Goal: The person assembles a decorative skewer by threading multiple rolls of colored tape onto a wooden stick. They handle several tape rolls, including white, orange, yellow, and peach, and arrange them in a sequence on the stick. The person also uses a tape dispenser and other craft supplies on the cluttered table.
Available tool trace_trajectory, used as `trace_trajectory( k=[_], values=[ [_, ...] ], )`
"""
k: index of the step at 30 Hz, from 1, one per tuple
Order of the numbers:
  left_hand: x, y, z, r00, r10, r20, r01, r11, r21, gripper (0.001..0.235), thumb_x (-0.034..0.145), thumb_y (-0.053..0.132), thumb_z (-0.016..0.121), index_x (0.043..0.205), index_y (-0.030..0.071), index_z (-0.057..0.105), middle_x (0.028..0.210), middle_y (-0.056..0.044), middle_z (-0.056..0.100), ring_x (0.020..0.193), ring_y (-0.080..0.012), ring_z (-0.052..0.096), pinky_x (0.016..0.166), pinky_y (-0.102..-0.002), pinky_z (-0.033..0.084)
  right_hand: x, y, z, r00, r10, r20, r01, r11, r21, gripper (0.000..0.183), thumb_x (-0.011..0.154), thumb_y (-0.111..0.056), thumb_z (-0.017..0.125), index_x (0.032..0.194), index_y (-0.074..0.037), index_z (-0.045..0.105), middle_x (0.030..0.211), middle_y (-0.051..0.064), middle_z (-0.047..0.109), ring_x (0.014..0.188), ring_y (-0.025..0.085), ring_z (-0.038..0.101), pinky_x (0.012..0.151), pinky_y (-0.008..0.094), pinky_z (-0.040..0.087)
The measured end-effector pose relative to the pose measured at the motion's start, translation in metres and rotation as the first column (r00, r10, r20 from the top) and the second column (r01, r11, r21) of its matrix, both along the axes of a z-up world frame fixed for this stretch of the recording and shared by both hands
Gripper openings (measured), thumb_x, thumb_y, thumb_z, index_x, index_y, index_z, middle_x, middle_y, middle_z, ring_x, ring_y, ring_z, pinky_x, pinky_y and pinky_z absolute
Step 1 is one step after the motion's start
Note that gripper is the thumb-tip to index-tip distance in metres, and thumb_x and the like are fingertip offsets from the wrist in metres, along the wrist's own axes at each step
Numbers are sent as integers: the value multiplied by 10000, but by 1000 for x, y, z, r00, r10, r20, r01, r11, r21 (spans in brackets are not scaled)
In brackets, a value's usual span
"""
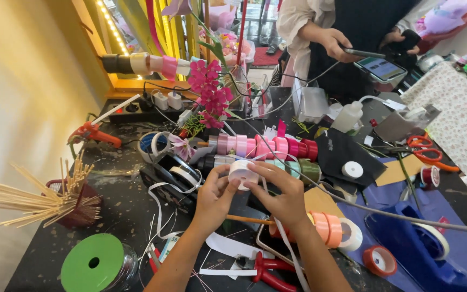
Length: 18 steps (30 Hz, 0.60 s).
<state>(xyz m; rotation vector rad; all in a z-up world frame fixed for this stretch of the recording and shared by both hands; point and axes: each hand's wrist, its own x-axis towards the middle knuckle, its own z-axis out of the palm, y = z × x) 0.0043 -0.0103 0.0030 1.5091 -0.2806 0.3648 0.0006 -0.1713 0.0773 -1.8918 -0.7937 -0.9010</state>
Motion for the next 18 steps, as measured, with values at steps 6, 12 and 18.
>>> trace_trajectory(
  k=[6, 12, 18],
  values=[
    [1, -10, 0, 966, -222, -130, 170, 929, -328, 390, 1042, 277, 551, 1342, 33, 503, 881, -145, 753, 768, -176, 722, 776, -333, 608, 9, -18, -26, 942, 190, -275, -98, 944, 315, 354, 690, 6, 904, 1030, -10, 809, 979, 154, 806, 818, 208, 789, 691, 311, 654],
    [4, -1, -5, 999, -31, 43, 26, 994, 104, 391, 1043, 316, 530, 1319, 49, 598, 835, -211, 747, 802, -183, 720, 751, -382, 579, -5, -23, -11, 958, 87, -273, -49, 988, 145, 198, 769, 63, 793, 936, -39, 829, 887, 116, 814, 701, 224, 805, 618, 291, 666],
    [7, 7, -6, 997, -70, -15, 62, 950, -307, 389, 1037, 226, 570, 1334, -16, 508, 932, -184, 692, 744, -237, 706, 690, -360, 618, -61, -38, -6, 821, 115, -558, -49, 990, 132, 422, 818, 10, 743, 1233, -58, 723, 682, 110, 775, 424, 175, 706, 493, 318, 661]
  ],
)
